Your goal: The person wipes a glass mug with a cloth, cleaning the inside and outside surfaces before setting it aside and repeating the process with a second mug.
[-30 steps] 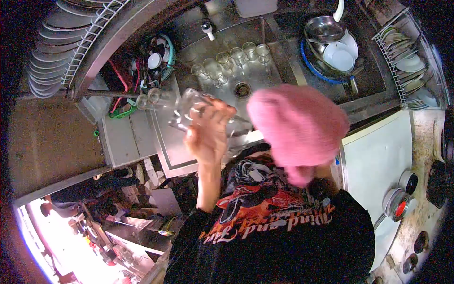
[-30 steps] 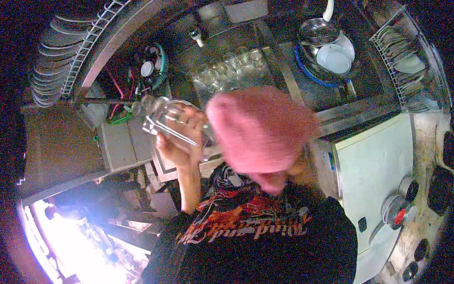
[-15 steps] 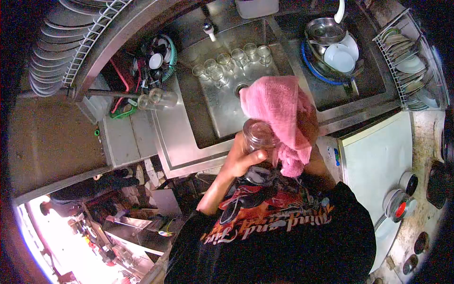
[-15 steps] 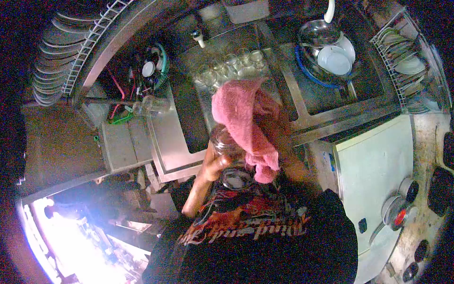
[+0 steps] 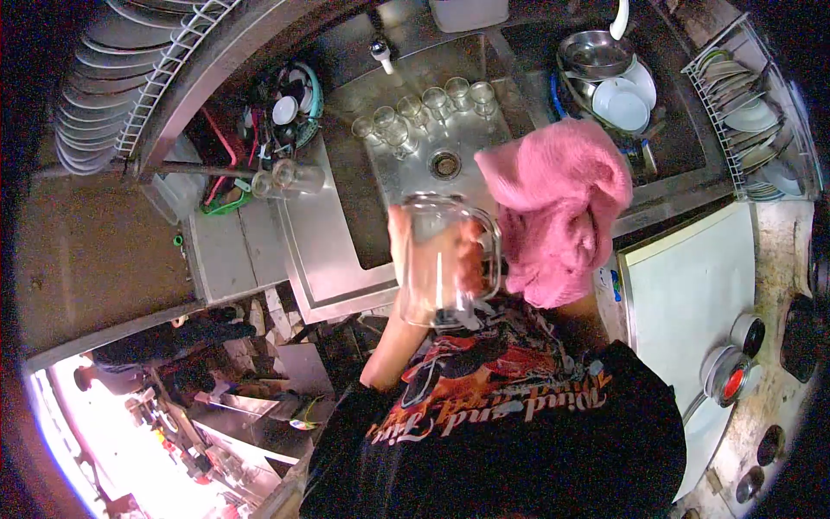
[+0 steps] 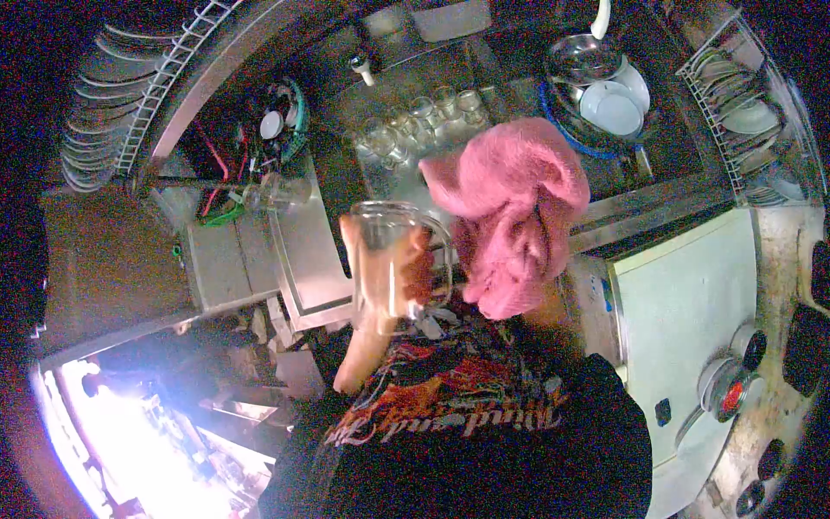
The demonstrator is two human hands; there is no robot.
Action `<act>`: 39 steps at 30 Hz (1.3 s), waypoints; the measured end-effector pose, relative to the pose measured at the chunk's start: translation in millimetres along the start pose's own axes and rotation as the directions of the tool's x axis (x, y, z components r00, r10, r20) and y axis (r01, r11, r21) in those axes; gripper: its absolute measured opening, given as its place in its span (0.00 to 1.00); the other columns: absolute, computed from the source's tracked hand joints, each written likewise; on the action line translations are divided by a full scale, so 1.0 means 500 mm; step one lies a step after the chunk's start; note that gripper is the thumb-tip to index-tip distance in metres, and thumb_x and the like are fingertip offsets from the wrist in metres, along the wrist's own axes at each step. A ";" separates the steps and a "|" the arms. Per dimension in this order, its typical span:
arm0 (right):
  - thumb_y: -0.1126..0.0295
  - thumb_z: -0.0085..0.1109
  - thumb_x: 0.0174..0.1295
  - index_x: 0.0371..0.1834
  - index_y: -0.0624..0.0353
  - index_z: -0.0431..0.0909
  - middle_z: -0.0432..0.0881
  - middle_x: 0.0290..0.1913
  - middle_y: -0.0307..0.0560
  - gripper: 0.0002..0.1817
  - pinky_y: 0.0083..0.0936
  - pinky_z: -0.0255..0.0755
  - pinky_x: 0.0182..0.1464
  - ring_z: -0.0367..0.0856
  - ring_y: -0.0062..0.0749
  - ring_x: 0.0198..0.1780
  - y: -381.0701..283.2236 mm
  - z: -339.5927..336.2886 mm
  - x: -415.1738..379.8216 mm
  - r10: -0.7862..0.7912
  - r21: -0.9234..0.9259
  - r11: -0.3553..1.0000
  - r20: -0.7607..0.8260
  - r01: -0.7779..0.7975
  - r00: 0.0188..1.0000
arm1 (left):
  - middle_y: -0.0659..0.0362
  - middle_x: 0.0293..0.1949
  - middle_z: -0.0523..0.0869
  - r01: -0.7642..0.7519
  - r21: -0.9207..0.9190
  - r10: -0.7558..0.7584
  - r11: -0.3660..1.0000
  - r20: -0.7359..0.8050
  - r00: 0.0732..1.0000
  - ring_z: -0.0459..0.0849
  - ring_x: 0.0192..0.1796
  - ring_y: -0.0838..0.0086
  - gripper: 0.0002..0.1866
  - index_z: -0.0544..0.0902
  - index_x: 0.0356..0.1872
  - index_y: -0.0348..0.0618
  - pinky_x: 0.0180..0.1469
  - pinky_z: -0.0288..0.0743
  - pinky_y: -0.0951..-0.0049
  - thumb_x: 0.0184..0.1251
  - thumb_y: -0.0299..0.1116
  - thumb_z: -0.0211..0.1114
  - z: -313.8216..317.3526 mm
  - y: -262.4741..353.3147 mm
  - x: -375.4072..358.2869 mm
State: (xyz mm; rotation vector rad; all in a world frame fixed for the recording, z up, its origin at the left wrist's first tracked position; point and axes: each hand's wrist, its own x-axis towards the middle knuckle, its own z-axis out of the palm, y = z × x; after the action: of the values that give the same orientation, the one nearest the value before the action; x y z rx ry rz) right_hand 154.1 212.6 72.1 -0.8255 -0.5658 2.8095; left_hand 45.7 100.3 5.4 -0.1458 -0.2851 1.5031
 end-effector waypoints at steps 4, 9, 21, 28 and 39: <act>0.61 0.58 0.54 0.33 0.63 0.71 0.70 0.19 0.43 0.15 0.19 0.65 0.22 0.69 0.24 0.18 0.008 -0.018 -0.021 -0.019 0.018 1.000 -0.106 0.021 0.994 | 0.50 0.31 0.74 -0.052 0.097 0.048 0.994 0.047 0.998 0.74 0.30 0.58 0.50 0.65 0.50 0.33 0.34 0.69 0.61 0.43 0.77 0.49 0.008 0.019 0.003; 0.61 0.58 0.55 0.33 0.64 0.71 0.70 0.17 0.43 0.16 0.17 0.65 0.19 0.69 0.23 0.16 0.041 0.001 0.046 -0.027 0.028 0.999 -0.192 0.033 0.981 | 0.44 0.34 0.78 -0.313 0.222 0.361 0.924 -0.231 0.903 0.77 0.32 0.53 0.48 0.71 0.46 0.30 0.34 0.71 0.58 0.47 0.75 0.47 0.051 0.003 0.005; 0.50 0.37 0.64 0.40 0.62 0.71 0.66 0.15 0.35 0.23 0.17 0.55 0.12 0.60 0.18 0.12 0.079 -0.117 0.114 -0.158 -0.422 0.903 -0.149 0.082 0.976 | 0.47 0.33 0.79 0.096 0.802 0.483 0.589 -0.445 0.754 0.81 0.36 0.58 0.41 0.68 0.49 0.33 0.41 0.75 0.63 0.58 0.68 0.40 0.064 -0.023 0.026; 0.59 0.39 0.65 0.45 0.64 0.72 0.73 0.24 0.42 0.19 0.21 0.66 0.22 0.70 0.24 0.21 0.051 -0.107 0.070 -0.432 -0.382 0.852 -0.128 0.357 0.893 | 0.41 0.35 0.79 0.082 0.709 0.281 0.700 -0.379 0.881 0.81 0.35 0.55 0.43 0.67 0.50 0.29 0.39 0.75 0.62 0.55 0.68 0.45 0.014 0.006 -0.013; 0.59 0.56 0.56 0.49 0.62 0.72 0.80 0.39 0.52 0.22 0.28 0.73 0.43 0.79 0.37 0.41 0.004 -0.069 0.053 -0.422 -0.781 0.272 0.429 0.563 0.799 | 0.43 0.35 0.79 0.232 0.708 0.144 0.667 -0.428 0.892 0.81 0.32 0.55 0.40 0.68 0.50 0.33 0.36 0.76 0.63 0.53 0.65 0.52 -0.020 -0.021 -0.040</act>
State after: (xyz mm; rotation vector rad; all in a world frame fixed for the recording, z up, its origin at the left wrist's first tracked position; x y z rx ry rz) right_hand 150.6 228.1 31.6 -0.3861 -2.0350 1.7977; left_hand 57.5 80.4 -3.4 0.1805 0.7263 1.3759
